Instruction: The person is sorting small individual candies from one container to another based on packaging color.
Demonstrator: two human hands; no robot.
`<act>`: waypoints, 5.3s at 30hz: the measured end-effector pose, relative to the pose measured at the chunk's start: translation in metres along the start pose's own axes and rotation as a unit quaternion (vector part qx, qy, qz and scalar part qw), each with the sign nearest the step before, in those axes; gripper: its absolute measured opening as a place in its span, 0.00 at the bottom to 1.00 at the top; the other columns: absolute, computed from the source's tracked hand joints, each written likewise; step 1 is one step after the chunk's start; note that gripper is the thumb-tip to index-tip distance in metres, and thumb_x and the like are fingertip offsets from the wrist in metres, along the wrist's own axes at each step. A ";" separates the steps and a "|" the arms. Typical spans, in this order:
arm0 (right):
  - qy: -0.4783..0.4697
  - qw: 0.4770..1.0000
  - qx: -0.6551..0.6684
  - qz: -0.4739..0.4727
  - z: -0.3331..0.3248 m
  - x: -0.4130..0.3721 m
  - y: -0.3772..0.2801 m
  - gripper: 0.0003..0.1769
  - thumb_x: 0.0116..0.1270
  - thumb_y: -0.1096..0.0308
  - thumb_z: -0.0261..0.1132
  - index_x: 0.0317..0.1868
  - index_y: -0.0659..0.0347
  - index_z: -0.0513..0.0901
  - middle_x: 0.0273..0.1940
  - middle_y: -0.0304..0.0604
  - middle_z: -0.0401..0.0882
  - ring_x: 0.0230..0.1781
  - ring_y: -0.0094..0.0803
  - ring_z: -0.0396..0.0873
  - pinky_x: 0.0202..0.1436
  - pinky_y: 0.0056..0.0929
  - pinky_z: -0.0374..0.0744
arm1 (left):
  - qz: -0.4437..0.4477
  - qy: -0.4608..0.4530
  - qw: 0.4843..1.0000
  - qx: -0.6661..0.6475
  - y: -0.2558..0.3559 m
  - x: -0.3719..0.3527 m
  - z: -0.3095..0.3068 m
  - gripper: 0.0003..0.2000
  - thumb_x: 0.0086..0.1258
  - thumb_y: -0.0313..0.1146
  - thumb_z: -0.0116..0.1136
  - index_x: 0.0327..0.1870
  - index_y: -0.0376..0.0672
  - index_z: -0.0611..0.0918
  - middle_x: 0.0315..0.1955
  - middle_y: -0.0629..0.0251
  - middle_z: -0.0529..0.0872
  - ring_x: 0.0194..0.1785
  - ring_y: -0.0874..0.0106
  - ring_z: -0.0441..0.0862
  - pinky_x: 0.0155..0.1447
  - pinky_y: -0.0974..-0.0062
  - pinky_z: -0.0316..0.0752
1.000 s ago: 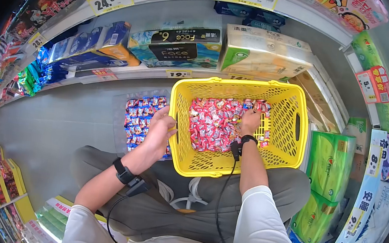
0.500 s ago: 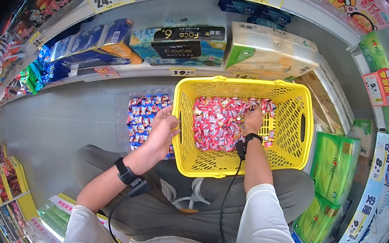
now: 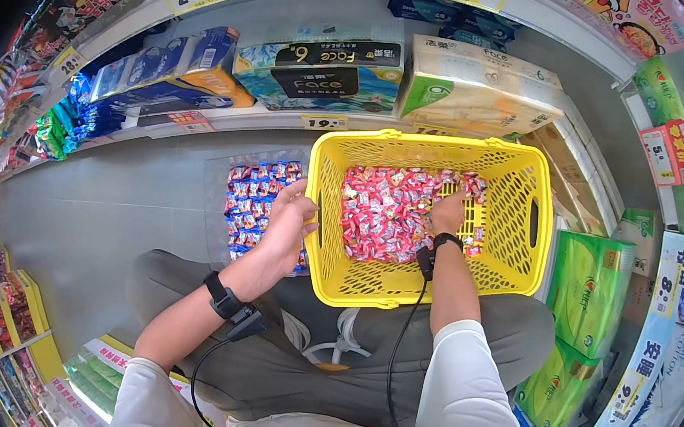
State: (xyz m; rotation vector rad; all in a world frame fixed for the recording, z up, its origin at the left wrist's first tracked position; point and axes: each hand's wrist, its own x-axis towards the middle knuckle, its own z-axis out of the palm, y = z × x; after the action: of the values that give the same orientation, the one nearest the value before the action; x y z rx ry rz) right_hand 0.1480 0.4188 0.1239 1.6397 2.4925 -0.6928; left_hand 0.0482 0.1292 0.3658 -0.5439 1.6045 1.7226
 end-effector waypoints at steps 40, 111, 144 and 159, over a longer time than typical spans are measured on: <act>-0.441 0.761 0.476 0.017 -0.131 -0.265 -0.201 0.14 0.68 0.56 0.70 0.36 0.54 0.74 0.17 0.23 0.60 0.10 0.11 0.54 0.13 0.17 0.50 | -0.026 -0.120 0.977 -0.176 0.002 -0.009 -0.081 0.09 0.73 0.34 0.60 0.49 0.43 0.83 0.36 0.74 0.84 0.41 0.83 0.78 0.46 0.81 0.72; -0.474 0.695 0.538 0.056 -0.118 -0.274 -0.175 0.14 0.75 0.64 0.60 0.56 0.60 0.74 0.45 0.38 0.80 0.16 0.12 0.57 0.17 0.14 0.55 | -0.053 0.260 0.943 -0.200 -0.078 0.139 -0.160 0.39 0.68 0.24 0.44 0.80 0.58 0.47 0.29 0.64 0.74 0.24 0.76 0.70 0.29 0.73 0.73; -0.397 0.713 0.573 0.075 -0.110 -0.268 -0.172 0.12 0.69 0.63 0.69 0.48 0.58 0.82 0.31 0.28 0.75 0.14 0.11 0.56 0.15 0.16 0.52 | -0.038 -0.102 0.992 -0.062 -0.022 0.007 -0.084 0.12 0.73 0.42 0.59 0.44 0.43 0.80 0.37 0.68 0.81 0.39 0.74 0.80 0.46 0.73 0.78; -0.340 0.772 0.533 0.071 -0.104 -0.260 -0.170 0.14 0.65 0.66 0.72 0.48 0.61 0.82 0.29 0.28 0.73 0.14 0.09 0.58 0.14 0.16 0.52 | 0.096 -0.072 0.991 -0.060 -0.055 -0.013 -0.067 0.09 0.74 0.31 0.59 0.48 0.36 0.80 0.36 0.65 0.84 0.36 0.77 0.82 0.42 0.78 0.81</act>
State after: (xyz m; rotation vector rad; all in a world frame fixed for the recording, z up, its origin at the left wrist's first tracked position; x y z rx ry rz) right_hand 0.1258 0.1845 0.3524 1.2718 1.3973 -2.4135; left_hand 0.0867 0.0592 0.3284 -0.3212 1.4969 1.9644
